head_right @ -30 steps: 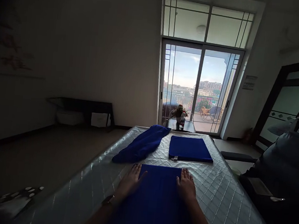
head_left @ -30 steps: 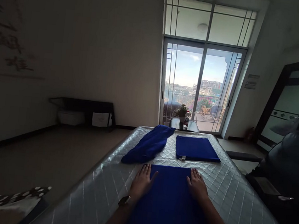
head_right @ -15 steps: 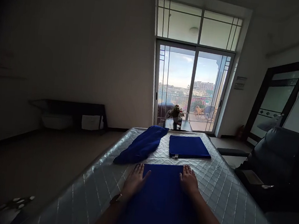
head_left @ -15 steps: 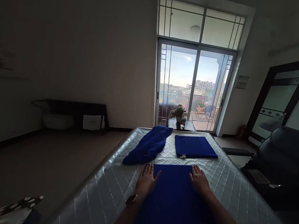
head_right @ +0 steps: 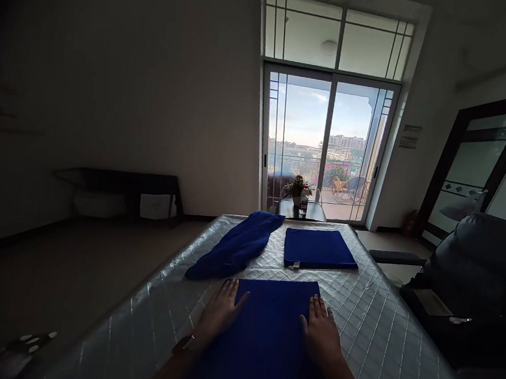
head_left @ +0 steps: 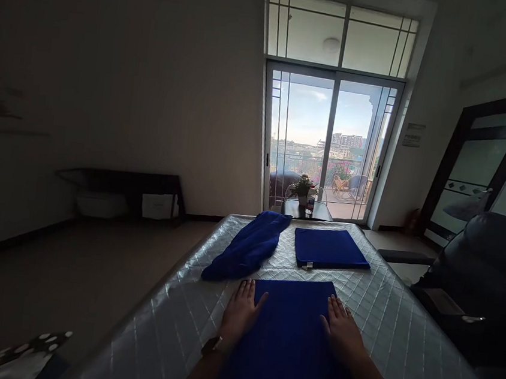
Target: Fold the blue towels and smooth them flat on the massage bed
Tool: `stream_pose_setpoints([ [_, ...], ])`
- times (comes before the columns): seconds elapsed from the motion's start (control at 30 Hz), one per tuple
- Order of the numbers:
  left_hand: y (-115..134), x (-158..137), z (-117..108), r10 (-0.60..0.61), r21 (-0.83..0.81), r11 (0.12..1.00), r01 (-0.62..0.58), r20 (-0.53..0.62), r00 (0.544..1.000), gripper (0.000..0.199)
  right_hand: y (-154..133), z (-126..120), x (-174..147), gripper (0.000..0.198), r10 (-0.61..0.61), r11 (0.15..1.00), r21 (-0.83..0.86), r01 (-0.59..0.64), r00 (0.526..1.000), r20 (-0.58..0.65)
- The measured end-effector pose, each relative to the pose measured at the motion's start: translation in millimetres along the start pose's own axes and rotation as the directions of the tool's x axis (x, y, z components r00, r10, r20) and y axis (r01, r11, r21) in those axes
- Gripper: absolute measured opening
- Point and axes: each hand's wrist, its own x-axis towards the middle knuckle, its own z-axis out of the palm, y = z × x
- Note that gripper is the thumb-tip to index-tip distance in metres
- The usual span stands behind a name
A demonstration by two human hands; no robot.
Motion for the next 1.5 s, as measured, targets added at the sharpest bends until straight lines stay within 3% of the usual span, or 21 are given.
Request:
stream_pose_setpoints([
  [0.27,-1,3,5,0.009,0.004,1.0,-0.009,0.018,1.0,0.092,3,-2,-1,0.071,-0.023,0.997,0.068,0.02,0.999,0.039],
  [0.43,1,1,-7,-0.018,0.044,0.999,0.016,0.062,0.998,0.089,5,-2,-1,0.07,-0.019,0.994,0.105,0.014,0.999,0.043],
  [0.5,11,-3,-13,-0.017,0.071,0.997,0.014,0.052,0.999,0.086,6,-2,-1,0.07,-0.019,0.992,0.127,0.014,0.999,0.04],
  [0.6,50,-18,-19,0.123,0.062,0.99,-0.124,0.027,0.992,0.075,6,-2,-1,0.069,-0.022,0.989,0.148,0.017,0.999,0.032],
  [0.7,105,-48,-15,0.337,-0.01,0.941,-0.337,0.035,0.941,0.067,8,1,0,0.069,-0.032,0.99,0.138,0.027,0.999,0.029],
  [0.77,135,-69,-11,0.525,-0.091,0.85,-0.52,0.046,0.85,0.067,9,3,0,0.068,-0.042,0.993,0.115,0.039,0.999,0.027],
  [0.83,151,-84,-7,0.635,-0.147,0.768,-0.623,0.05,0.771,0.067,10,4,1,0.066,-0.051,0.994,0.094,0.048,0.998,0.024],
  [0.87,153,-88,-5,0.641,-0.153,0.763,-0.628,0.057,0.765,0.067,10,4,1,0.066,-0.054,0.995,0.09,0.052,0.998,0.022],
  [1.03,126,-70,-7,0.461,-0.115,0.887,-0.447,0.149,0.875,0.067,10,0,-1,0.07,-0.045,0.99,0.132,0.041,0.999,0.022],
  [1.2,60,-44,-20,0.226,-0.043,0.974,-0.222,0.196,0.954,0.068,9,-5,-4,0.071,-0.026,0.989,0.149,0.02,0.999,0.035],
  [1.37,-9,-59,-28,0.036,-0.019,0.999,-0.034,0.13,0.991,0.067,7,-6,-5,0.07,-0.03,0.994,0.109,0.027,0.999,0.025],
  [1.5,-23,-73,-34,-0.036,-0.019,0.999,0.038,0.125,0.991,0.071,5,-3,-3,0.068,-0.029,0.997,0.076,0.028,1.0,0.006],
])
